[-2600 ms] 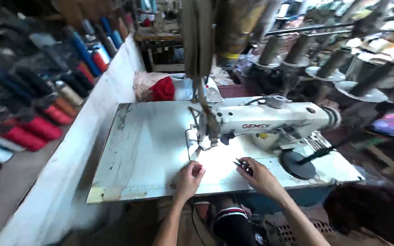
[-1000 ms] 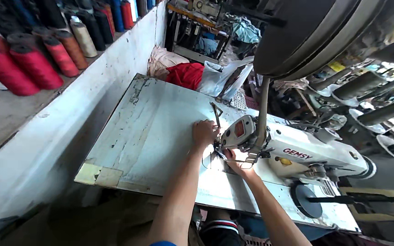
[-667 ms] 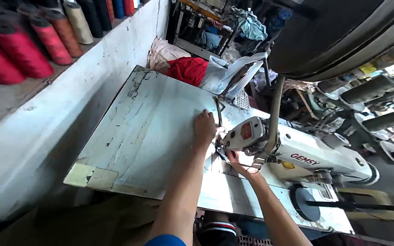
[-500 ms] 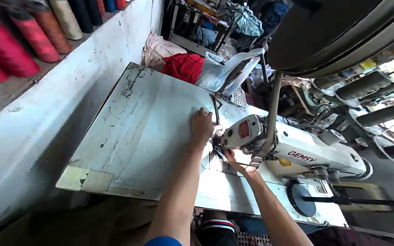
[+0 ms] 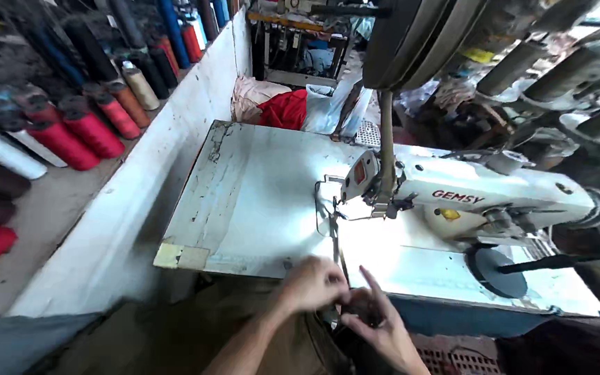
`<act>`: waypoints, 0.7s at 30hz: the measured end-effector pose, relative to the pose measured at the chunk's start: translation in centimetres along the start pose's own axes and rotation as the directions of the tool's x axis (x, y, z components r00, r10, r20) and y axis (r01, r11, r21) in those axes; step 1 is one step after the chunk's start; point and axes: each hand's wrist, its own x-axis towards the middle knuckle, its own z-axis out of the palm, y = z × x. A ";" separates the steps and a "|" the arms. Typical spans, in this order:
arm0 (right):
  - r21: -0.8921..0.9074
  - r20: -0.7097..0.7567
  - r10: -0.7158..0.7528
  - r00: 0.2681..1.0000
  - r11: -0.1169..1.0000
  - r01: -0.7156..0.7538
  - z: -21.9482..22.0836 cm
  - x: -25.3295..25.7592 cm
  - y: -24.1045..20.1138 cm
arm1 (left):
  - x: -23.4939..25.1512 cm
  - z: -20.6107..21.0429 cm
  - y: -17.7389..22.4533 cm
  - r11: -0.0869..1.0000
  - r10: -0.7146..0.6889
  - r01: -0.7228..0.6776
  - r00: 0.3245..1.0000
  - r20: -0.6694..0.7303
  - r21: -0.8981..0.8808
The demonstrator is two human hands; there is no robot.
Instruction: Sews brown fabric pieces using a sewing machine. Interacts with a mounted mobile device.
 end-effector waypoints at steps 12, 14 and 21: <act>-0.654 -0.128 0.523 0.843 0.594 -0.468 -17.0 -10.4 4.2 | -19.6 -0.8 -11.9 0.493 -0.738 0.835 0.550 -0.391 0.244; -0.691 -0.245 0.553 0.797 0.476 -0.543 -17.8 -11.8 5.9 | -19.2 -0.6 -12.6 0.456 -0.770 0.855 0.519 -0.371 0.248; -0.683 -0.384 0.675 0.629 0.251 -0.686 -15.0 -13.3 7.3 | -19.6 -0.5 -11.9 0.537 -0.615 0.828 0.517 -0.595 0.165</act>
